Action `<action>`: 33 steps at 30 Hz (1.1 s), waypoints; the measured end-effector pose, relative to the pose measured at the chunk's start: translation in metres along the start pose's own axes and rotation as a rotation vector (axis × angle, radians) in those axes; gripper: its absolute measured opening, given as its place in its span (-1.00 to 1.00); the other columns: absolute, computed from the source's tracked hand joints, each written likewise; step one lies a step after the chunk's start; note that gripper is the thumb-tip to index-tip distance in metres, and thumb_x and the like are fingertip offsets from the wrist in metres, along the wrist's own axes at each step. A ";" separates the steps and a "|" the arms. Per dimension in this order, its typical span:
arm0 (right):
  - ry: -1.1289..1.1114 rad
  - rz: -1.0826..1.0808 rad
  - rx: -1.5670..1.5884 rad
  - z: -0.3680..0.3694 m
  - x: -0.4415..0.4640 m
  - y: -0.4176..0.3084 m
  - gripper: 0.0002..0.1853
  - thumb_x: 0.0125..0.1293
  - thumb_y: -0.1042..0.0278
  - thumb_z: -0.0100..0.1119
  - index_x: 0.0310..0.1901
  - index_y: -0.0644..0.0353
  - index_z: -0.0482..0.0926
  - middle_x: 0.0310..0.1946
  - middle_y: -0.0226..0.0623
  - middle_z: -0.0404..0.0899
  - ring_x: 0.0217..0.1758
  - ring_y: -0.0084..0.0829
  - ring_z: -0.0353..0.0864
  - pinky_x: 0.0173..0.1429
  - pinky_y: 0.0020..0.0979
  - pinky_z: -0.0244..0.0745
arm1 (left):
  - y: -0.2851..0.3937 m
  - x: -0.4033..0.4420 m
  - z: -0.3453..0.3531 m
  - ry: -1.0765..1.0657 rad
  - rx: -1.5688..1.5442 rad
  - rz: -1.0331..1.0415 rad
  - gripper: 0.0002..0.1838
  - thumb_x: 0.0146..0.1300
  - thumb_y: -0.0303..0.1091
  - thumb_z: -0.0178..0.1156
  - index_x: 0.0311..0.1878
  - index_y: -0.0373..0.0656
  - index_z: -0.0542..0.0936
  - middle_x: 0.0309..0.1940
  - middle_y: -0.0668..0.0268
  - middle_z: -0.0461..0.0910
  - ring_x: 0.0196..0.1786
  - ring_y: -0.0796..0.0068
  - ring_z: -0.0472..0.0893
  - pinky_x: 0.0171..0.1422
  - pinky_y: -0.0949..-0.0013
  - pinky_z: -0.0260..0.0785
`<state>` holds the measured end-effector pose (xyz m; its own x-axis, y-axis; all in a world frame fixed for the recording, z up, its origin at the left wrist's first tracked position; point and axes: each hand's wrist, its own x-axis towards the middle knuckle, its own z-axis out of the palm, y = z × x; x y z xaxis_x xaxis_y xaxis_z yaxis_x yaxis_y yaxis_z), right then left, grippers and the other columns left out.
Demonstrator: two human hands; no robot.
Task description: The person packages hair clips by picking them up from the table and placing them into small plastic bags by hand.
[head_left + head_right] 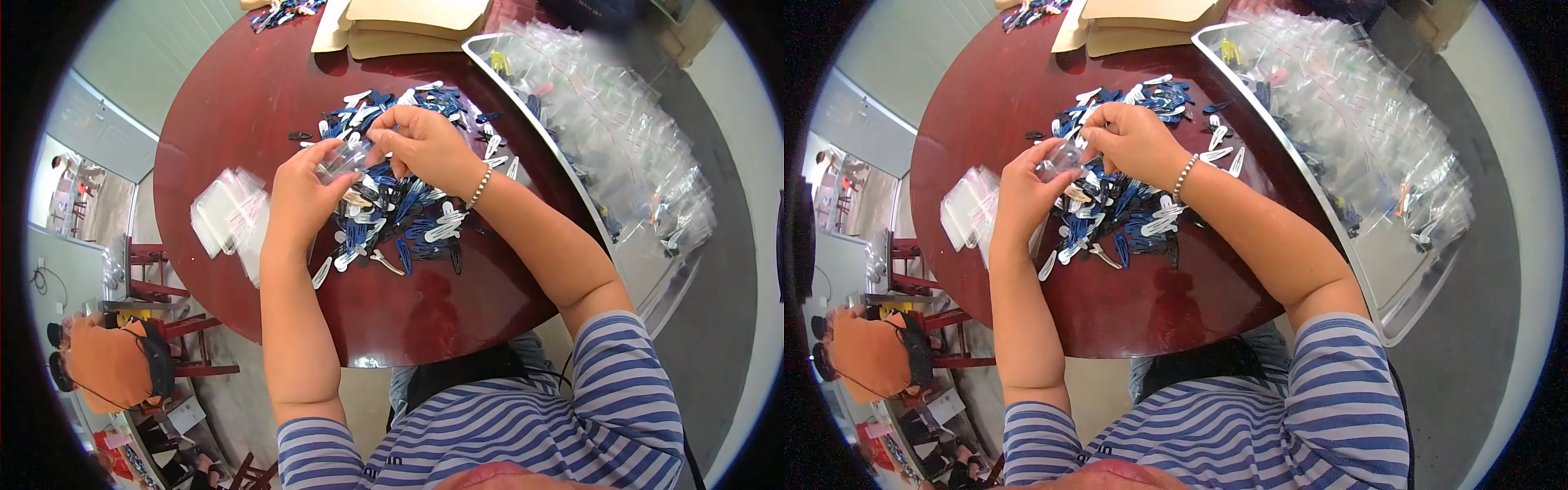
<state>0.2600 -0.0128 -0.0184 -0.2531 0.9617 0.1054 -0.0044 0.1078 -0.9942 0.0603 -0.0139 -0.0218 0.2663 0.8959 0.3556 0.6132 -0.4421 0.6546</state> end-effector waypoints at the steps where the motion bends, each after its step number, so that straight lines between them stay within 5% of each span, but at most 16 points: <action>1: -0.003 0.001 0.002 0.000 0.001 0.002 -0.84 0.37 0.35 0.13 -0.19 0.27 0.58 -0.43 -0.39 0.66 -0.59 -0.74 0.43 -0.51 -0.65 0.33 | 0.000 -0.001 0.000 0.010 -0.010 0.002 -0.52 -0.08 -0.36 0.45 -0.01 -0.22 0.61 -0.26 0.14 0.64 -0.21 0.26 0.65 -0.11 0.31 0.48; 8: -0.080 -0.146 -0.280 0.002 -0.004 -0.003 -0.82 0.33 0.36 0.19 -0.15 0.23 0.70 -0.44 -0.48 0.64 -0.53 -0.74 0.47 -0.44 -0.63 0.40 | -0.004 0.000 0.001 0.017 0.001 0.064 -0.52 -0.08 -0.36 0.45 -0.02 -0.22 0.61 -0.29 0.19 0.64 -0.24 0.28 0.65 -0.13 0.33 0.48; 11: 0.050 -0.230 -0.272 -0.011 0.003 -0.005 -0.78 0.38 0.31 0.12 -0.17 0.23 0.70 -0.47 -0.51 0.59 -0.46 -0.75 0.48 -0.39 -0.68 0.37 | -0.004 0.001 -0.001 0.011 -0.085 -0.076 -0.52 -0.05 -0.38 0.46 0.00 -0.22 0.61 -0.28 0.24 0.66 -0.27 0.43 0.64 -0.13 0.40 0.45; 15: 0.099 -0.121 -0.093 -0.029 0.007 -0.012 -0.81 0.40 0.33 0.11 -0.17 0.23 0.67 -0.34 -0.50 0.65 -0.43 -0.77 0.45 -0.33 -0.69 0.37 | 0.008 0.000 -0.007 0.081 -0.324 -0.203 -0.53 -0.01 -0.44 0.43 0.03 -0.28 0.61 -0.27 0.31 0.66 -0.24 0.62 0.59 -0.13 0.50 0.43; 22: 0.105 -0.037 -0.081 -0.046 0.016 0.005 -0.84 0.37 0.38 0.15 -0.19 0.27 0.66 -0.31 -0.46 0.67 -0.42 -0.77 0.42 -0.30 -0.68 0.36 | 0.004 0.006 -0.012 0.202 -0.627 -0.221 -0.62 0.06 -0.46 0.41 -0.03 -0.31 0.60 -0.23 0.34 0.63 -0.22 0.65 0.58 -0.13 0.54 0.42; 24: 0.097 -0.030 -0.105 -0.047 0.018 0.012 -0.84 0.33 0.40 0.19 -0.16 0.29 0.65 -0.32 -0.41 0.67 -0.37 -0.71 0.48 -0.26 -0.63 0.41 | 0.000 0.006 -0.014 0.257 -0.609 -0.230 -0.61 0.08 -0.43 0.42 -0.01 -0.29 0.58 -0.23 0.35 0.62 -0.22 0.64 0.57 -0.14 0.55 0.42; 26: -0.006 -0.360 -0.637 -0.041 0.016 0.015 -0.79 0.28 0.40 0.24 -0.10 0.31 0.62 -0.32 -0.36 0.67 -0.30 -0.64 0.54 -0.16 -0.54 0.48 | -0.009 0.008 -0.015 0.372 -0.681 -0.258 -0.59 0.09 -0.41 0.42 0.01 -0.29 0.57 -0.22 0.34 0.60 -0.22 0.64 0.57 -0.15 0.55 0.42; 27: -0.030 -0.272 -0.651 -0.032 0.014 0.019 -0.72 0.23 0.36 0.27 -0.05 0.29 0.60 -0.28 -0.26 0.67 -0.21 -0.45 0.63 0.00 -0.41 0.51 | -0.007 0.008 -0.017 0.409 -0.637 -0.254 -0.58 0.10 -0.39 0.42 0.03 -0.29 0.56 -0.20 0.34 0.59 -0.23 0.64 0.56 -0.15 0.55 0.42; 30: -0.186 -0.554 -1.007 -0.009 0.021 0.028 -0.56 0.20 0.30 0.29 0.11 0.22 0.52 0.12 -0.06 0.49 0.21 -0.07 0.43 0.27 -0.22 0.36 | -0.014 0.009 -0.021 0.488 -0.626 -0.274 -0.59 0.12 -0.37 0.41 0.02 -0.30 0.56 -0.21 0.33 0.61 -0.24 0.65 0.56 -0.15 0.55 0.42; 33: -0.297 -0.446 -1.218 0.016 0.029 0.031 -0.36 0.28 -0.07 0.14 0.33 0.02 0.31 0.32 -0.07 0.28 0.41 -0.09 0.20 0.36 0.11 0.15 | -0.021 0.009 -0.024 0.477 -0.598 -0.257 -0.59 0.14 -0.35 0.39 0.01 -0.32 0.56 -0.23 0.31 0.62 -0.22 0.65 0.57 -0.13 0.54 0.43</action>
<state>0.2373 0.0145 -0.0468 -0.6571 0.7109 0.2507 0.6818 0.7024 -0.2046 0.0317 0.0028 -0.0161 -0.2582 0.9171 0.3038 0.0742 -0.2947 0.9527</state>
